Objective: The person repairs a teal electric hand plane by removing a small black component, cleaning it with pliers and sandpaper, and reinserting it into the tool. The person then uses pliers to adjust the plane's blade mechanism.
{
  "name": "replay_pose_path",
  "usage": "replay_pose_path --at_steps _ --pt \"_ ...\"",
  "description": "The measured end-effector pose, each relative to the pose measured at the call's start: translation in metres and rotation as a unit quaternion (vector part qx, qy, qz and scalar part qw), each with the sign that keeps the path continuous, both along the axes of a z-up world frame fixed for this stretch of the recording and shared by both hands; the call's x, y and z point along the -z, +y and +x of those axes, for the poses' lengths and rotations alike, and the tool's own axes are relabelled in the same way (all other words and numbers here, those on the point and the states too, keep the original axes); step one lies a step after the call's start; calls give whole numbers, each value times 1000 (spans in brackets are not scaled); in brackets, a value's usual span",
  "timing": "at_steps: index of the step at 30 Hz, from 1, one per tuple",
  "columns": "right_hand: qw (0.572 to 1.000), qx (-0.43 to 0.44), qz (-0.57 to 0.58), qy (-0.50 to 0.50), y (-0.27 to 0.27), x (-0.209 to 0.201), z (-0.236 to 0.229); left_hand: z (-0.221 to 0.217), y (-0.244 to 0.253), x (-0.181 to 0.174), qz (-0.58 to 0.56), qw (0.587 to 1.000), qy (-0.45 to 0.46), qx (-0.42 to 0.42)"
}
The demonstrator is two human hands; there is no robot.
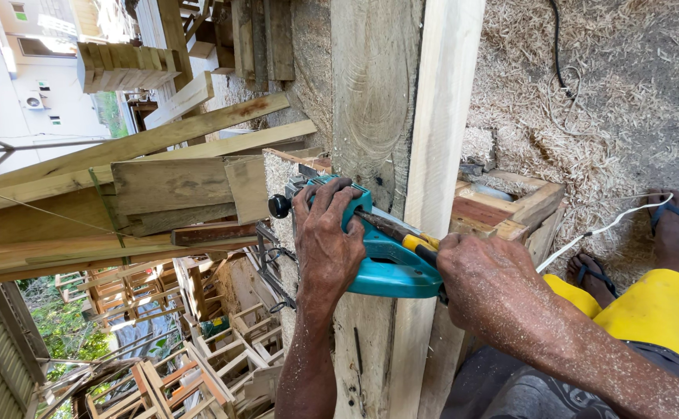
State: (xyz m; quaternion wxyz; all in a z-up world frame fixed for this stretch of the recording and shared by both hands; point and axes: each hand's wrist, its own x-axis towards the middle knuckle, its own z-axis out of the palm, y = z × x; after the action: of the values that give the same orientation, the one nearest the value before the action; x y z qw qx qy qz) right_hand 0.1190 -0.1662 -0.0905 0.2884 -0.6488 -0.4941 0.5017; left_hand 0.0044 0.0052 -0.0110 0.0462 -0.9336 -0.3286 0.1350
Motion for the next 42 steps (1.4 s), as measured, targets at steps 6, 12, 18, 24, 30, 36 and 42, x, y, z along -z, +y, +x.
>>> replay_pose_path --at_steps 6,12,18,24,30,36,42 --pt "1000 -9 -24 -2 -3 7 -6 1 -2 -3 -4 1000 -10 0" --pt "999 37 -1 -4 -10 20 -10 2 -2 -4 -5 1000 -18 9" --pt "998 59 5 7 -14 23 -8 0 -1 -7 -36 999 -25 -8" --pt "999 42 7 14 -10 22 -6 -2 2 -9 -40 999 -16 -9" --pt "999 39 23 -1 -6 20 -6 -3 2 -7 -46 999 -21 -14" --pt "999 34 19 -19 -4 20 -11 -4 5 -5 -44 999 -26 -11" --pt "995 60 46 -57 -1 22 -17 -7 7 -3 -33 999 -34 8"
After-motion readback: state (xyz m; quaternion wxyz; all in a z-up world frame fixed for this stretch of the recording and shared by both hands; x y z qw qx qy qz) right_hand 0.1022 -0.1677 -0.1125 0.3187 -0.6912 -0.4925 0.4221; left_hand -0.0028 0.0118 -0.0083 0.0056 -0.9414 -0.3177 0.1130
